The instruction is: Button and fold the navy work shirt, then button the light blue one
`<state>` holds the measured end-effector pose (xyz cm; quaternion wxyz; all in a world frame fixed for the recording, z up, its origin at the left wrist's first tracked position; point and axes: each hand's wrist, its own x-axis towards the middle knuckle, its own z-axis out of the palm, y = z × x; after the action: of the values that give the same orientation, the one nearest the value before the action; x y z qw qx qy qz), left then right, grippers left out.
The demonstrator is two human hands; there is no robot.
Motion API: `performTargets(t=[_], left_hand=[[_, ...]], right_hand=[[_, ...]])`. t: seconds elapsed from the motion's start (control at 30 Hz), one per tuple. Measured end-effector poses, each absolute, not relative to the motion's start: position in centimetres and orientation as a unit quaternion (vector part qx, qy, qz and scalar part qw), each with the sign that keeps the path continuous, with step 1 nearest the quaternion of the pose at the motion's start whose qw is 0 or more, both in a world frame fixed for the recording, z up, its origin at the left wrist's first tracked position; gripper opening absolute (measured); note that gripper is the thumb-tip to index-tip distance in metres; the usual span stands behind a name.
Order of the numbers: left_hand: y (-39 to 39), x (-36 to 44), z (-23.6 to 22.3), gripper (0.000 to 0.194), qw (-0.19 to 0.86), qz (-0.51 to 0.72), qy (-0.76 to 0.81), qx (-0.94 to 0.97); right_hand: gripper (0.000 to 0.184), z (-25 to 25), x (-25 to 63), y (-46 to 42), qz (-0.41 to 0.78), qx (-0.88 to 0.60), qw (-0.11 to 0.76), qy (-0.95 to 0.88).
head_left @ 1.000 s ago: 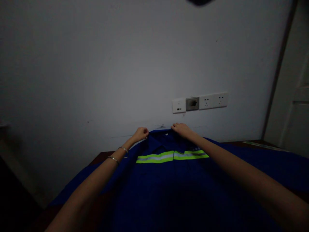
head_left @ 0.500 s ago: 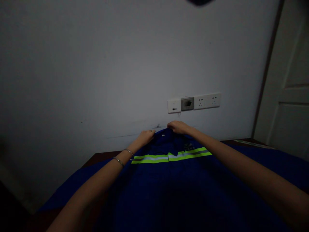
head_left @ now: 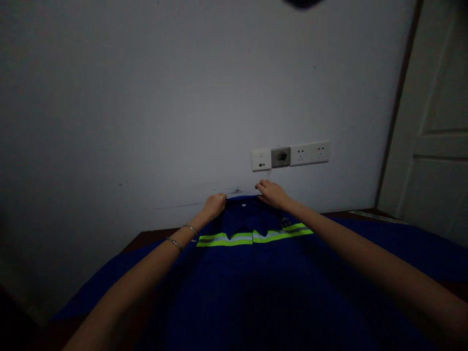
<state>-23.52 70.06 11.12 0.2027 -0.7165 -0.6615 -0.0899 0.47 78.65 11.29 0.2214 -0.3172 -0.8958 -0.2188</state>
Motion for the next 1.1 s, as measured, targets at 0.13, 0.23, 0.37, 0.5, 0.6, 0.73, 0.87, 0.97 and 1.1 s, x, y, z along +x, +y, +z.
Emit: performTargets(t=[0.13,0.23,0.37,0.5,0.6,0.73,0.87,0.97,1.1], left_hand=[[70.6,-24.1,11.3,0.024,0.201,-0.098,-0.669,-0.709],[70.8,-24.4,11.1,0.025,0.205,-0.098,-0.67,-0.707],[70.8,-24.6,11.0,0.025,0.214,-0.098,-0.659,-0.714],[70.6,-24.8,11.2,0.024,0.206,-0.105,-0.653,-0.722],[70.6,-25.1,11.1,0.024,0.203,-0.105,-0.655,-0.72],[70.6,-25.7,10.8,0.024,0.212,-0.095,-0.652,-0.722],[70.8,-26.1,10.6,0.024,0.222,-0.097,-0.636,-0.733],[70.8,-26.1,10.6,0.025,0.219,-0.104,-0.63,-0.738],[70.8,-25.7,11.1,0.026,0.211,-0.121,-0.633,-0.735]], right_hand=[[0.031,9.7,1.4,78.7,-0.14,-0.402,0.185,-0.886],[0.027,8.7,1.9,79.4,-0.06,-0.413,0.195,-0.887],[0.032,7.7,2.4,80.7,0.067,-0.38,0.265,-0.884],[0.026,6.9,2.7,81.9,0.201,-0.385,0.318,-0.843],[0.026,6.6,2.8,82.1,0.303,-0.422,0.345,-0.782],[0.033,6.8,2.9,81.6,0.425,-0.438,0.378,-0.696],[0.045,7.2,2.7,81.4,0.43,-0.446,0.383,-0.685],[0.037,7.7,2.6,81.5,0.386,-0.463,0.385,-0.699],[0.02,8.4,2.1,80.5,0.272,-0.478,0.418,-0.723]])
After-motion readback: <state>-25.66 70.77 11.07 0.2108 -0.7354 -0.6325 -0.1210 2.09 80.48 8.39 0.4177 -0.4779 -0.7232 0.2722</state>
